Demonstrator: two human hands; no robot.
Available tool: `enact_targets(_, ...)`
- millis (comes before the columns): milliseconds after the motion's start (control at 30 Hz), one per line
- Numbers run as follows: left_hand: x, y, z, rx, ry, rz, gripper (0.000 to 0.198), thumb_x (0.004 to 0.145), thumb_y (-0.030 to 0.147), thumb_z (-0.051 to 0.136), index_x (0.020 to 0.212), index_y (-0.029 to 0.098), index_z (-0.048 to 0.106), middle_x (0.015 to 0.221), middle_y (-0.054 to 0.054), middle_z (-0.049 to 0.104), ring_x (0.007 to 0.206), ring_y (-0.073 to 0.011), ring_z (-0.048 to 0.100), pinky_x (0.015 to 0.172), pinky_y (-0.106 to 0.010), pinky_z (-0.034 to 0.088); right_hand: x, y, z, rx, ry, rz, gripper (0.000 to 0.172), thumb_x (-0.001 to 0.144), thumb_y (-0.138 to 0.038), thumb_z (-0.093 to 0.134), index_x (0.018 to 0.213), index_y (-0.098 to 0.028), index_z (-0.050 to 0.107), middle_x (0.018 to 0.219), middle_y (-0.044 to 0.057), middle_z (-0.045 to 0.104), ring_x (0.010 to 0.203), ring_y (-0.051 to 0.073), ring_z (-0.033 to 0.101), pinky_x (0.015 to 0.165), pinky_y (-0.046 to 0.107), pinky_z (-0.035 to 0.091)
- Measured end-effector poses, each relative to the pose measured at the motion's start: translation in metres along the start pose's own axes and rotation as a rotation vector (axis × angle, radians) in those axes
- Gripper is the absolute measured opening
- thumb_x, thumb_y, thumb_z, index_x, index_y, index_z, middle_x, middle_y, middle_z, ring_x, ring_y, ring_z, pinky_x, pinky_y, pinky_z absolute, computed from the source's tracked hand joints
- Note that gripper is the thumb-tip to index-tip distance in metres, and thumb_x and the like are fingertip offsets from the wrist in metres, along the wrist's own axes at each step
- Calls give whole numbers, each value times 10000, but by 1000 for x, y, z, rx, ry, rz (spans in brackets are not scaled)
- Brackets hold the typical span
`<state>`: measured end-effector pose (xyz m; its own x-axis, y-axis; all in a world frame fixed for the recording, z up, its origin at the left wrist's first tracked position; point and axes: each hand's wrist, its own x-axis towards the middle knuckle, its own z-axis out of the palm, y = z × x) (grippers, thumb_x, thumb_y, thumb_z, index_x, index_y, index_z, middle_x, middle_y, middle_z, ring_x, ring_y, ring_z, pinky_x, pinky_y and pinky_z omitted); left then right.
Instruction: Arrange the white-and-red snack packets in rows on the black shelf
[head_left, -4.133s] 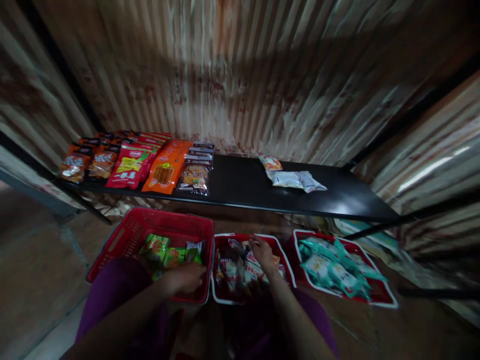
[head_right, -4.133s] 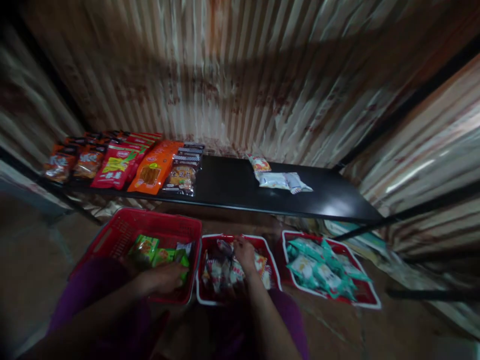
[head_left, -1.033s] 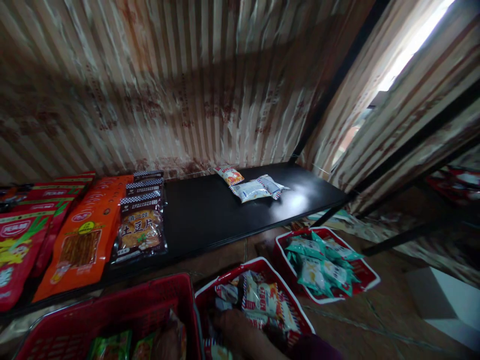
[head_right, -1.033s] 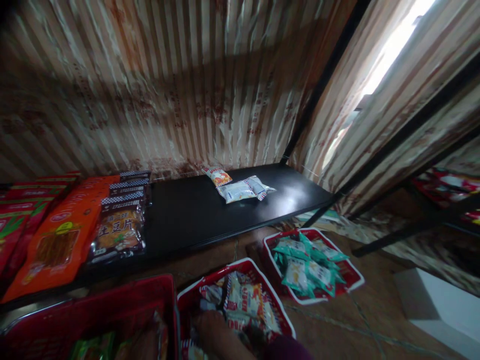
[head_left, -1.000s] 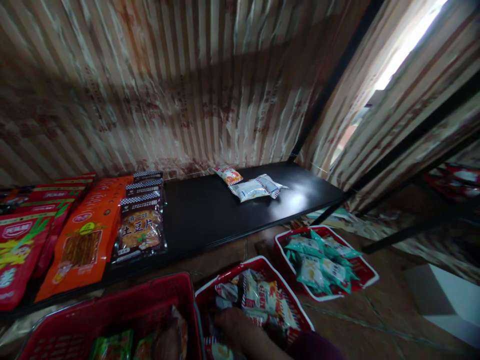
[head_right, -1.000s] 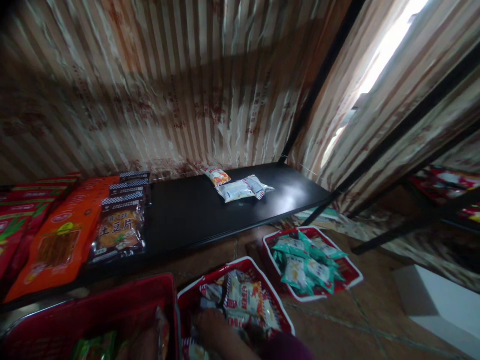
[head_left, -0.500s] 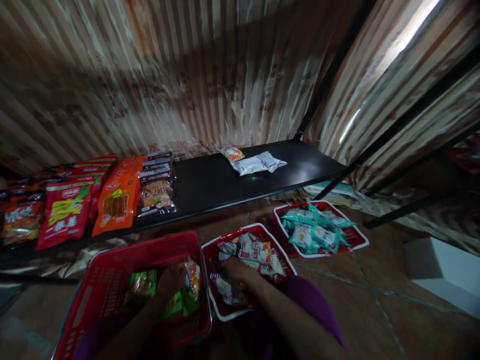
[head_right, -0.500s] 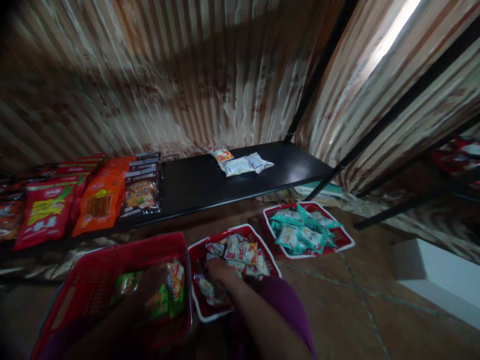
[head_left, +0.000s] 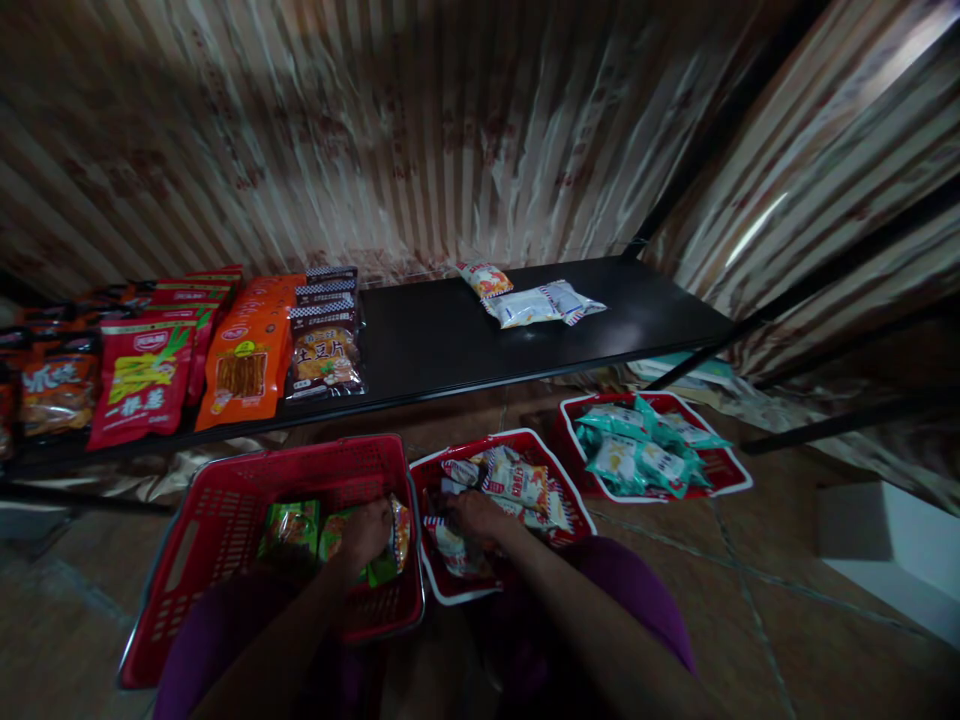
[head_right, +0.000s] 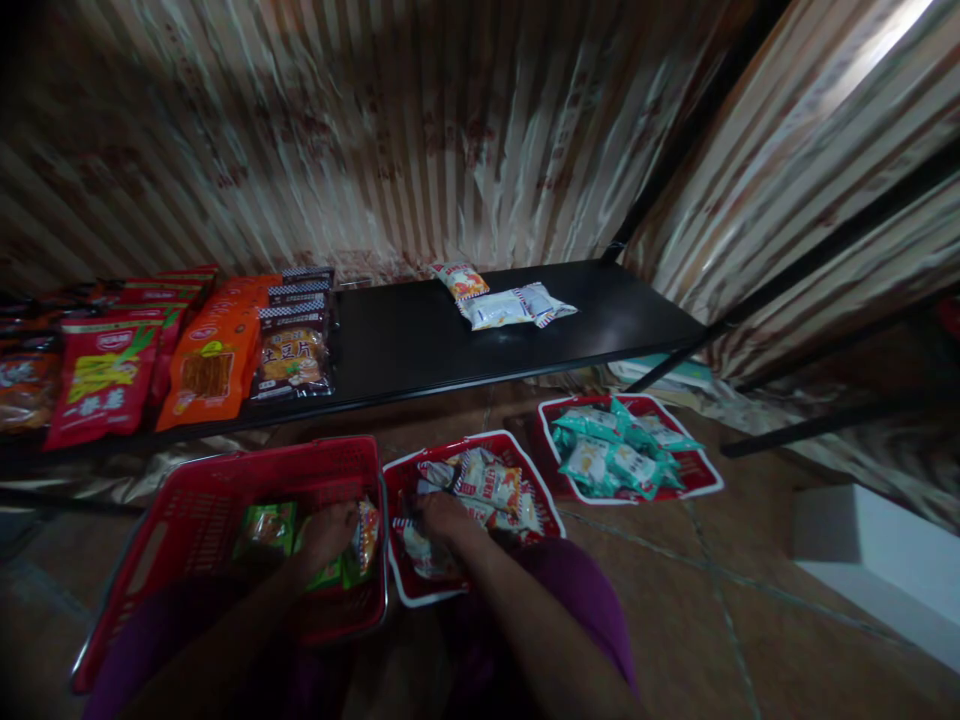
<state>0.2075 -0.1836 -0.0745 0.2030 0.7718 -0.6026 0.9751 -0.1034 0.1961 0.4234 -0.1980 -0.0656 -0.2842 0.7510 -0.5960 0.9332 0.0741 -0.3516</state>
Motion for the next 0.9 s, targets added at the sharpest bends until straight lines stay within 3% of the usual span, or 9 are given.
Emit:
enact_targets(333, 8, 5, -5, -139, 11, 38, 322, 869, 341, 536, 1138, 164, 548, 1145, -83, 580, 976, -198, 587, 823, -413, 503, 22, -35, -2, 29, -68, -88, 320, 811, -186, 516, 1114, -169, 618, 1109, 122, 676, 994, 235, 634, 761, 271, 451)
enact_targets(500, 11, 0, -2, -178, 9, 27, 311, 869, 337, 537, 1129, 167, 553, 1138, -80, 584, 974, -196, 589, 821, -407, 504, 32, -48, -3, 27, -113, -104, 221, 855, -163, 491, 1001, -131, 654, 1035, 144, 684, 954, 229, 642, 763, 278, 465)
enact_targets(700, 11, 6, 1, -195, 32, 47, 315, 871, 335, 532, 1138, 168, 550, 1156, -84, 577, 989, -200, 583, 835, -418, 499, 43, -46, 3, 0, -184, -92, 227, 886, -320, 552, 1007, -137, 608, 992, 56, 651, 871, 172, 634, 773, 365, 522)
enact_targets(833, 10, 2, 0, -177, 69, 27, 347, 868, 337, 537, 1171, 167, 530, 1181, -90, 562, 1007, -211, 576, 841, -430, 496, 51, -54, 7, -24, -197, -120, 171, 852, -188, 563, 1001, -126, 621, 1009, 92, 661, 914, 200, 638, 767, 331, 515)
enact_targets(900, 10, -5, 0, -161, 70, 15, 351, 866, 337, 541, 1171, 164, 529, 1181, -90, 561, 1009, -213, 575, 839, -432, 496, 53, -61, 7, -38, -182, -141, 251, 776, -94, 564, 1018, -110, 630, 1043, 143, 665, 980, 255, 631, 787, 332, 500)
